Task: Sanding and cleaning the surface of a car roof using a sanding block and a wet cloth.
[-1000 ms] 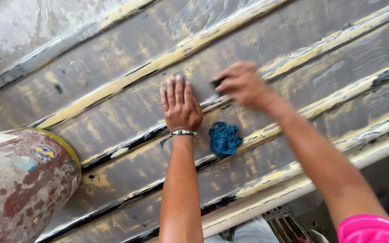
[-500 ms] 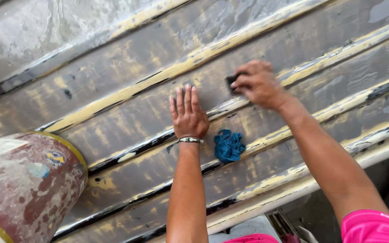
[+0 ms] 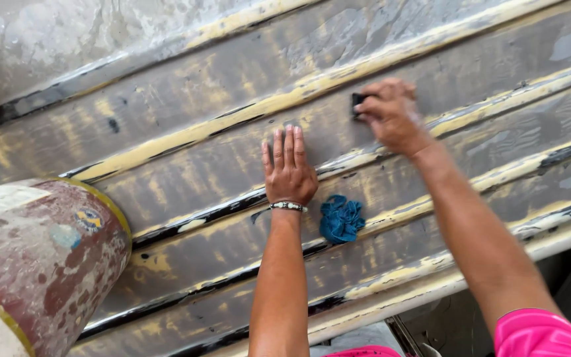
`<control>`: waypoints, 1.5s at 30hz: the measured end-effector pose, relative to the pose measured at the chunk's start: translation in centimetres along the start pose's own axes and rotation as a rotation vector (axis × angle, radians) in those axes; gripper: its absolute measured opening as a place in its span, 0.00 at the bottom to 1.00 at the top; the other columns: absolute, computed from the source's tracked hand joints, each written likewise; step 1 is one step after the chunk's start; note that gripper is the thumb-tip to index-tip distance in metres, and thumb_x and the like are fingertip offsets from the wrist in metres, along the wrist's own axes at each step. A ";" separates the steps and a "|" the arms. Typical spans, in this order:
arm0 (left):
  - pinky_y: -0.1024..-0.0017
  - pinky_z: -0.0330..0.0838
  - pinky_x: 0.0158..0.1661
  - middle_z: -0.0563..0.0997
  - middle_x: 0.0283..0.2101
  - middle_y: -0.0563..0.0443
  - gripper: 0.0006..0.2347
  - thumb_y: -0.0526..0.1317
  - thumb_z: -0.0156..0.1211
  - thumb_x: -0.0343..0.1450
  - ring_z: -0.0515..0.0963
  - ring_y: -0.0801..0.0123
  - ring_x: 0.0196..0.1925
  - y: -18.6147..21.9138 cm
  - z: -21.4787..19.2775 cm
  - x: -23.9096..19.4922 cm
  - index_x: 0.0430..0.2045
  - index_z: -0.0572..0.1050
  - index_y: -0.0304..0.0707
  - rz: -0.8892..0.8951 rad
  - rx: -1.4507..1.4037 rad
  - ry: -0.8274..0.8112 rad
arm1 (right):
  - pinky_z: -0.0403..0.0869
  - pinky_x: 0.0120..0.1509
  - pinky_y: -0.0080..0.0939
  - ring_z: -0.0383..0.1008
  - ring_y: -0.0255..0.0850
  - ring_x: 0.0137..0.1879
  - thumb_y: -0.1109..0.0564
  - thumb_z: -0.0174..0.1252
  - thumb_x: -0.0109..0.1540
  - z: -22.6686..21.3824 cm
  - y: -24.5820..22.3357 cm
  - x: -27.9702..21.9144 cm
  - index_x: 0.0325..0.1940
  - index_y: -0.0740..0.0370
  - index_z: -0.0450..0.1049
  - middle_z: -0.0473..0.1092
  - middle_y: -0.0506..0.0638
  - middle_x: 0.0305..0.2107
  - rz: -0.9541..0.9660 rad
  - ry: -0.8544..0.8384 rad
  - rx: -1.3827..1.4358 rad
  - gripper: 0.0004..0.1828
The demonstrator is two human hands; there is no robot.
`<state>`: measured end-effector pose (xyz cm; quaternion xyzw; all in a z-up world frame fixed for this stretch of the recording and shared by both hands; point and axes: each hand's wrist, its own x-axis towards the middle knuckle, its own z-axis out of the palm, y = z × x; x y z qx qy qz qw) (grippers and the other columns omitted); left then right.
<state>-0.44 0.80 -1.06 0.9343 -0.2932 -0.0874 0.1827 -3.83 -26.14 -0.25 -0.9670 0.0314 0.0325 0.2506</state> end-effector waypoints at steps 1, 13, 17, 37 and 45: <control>0.47 0.45 0.75 0.65 0.73 0.44 0.31 0.38 0.50 0.67 0.59 0.52 0.77 -0.6 0.0 0.0 0.70 0.60 0.35 0.003 0.001 0.006 | 0.58 0.68 0.54 0.66 0.50 0.63 0.58 0.67 0.60 1.6 -2.3 1.2 0.41 0.52 0.81 0.72 0.48 0.54 -0.002 0.006 -0.002 0.06; 0.47 0.46 0.75 0.65 0.73 0.43 0.30 0.40 0.50 0.68 0.61 0.52 0.77 -0.2 0.4 0.0 0.70 0.62 0.38 -0.013 0.036 0.030 | 0.57 0.75 0.48 0.67 0.45 0.69 0.60 0.58 0.71 -0.6 5.5 0.1 0.46 0.51 0.82 0.74 0.47 0.59 -0.151 0.157 -0.092 0.08; 0.47 0.46 0.74 0.65 0.72 0.41 0.30 0.41 0.52 0.67 0.60 0.51 0.76 0.2 0.2 0.4 0.69 0.63 0.39 0.022 0.083 0.025 | 0.64 0.80 0.52 0.66 0.50 0.72 0.64 0.61 0.67 3.4 -1.0 1.0 0.46 0.57 0.80 0.73 0.50 0.59 -0.102 0.284 0.100 0.06; 0.48 0.36 0.77 0.58 0.77 0.40 0.28 0.42 0.51 0.74 0.51 0.51 0.80 1.7 1.7 11.2 0.72 0.59 0.33 0.119 -0.077 -0.012 | 0.63 0.80 0.55 0.67 0.50 0.71 0.71 0.50 0.61 2.6 1.1 1.9 0.58 0.58 0.80 0.74 0.53 0.58 -0.093 0.326 0.059 0.25; 0.48 0.36 0.77 0.58 0.77 0.42 0.28 0.40 0.49 0.73 0.51 0.51 0.81 2.2 1.3 10.5 0.72 0.60 0.33 0.078 -0.072 -0.049 | 0.63 0.76 0.52 0.67 0.47 0.69 0.63 0.56 0.72 0.1 8.6 -1.7 0.53 0.51 0.81 0.74 0.47 0.58 0.073 0.342 -0.148 0.11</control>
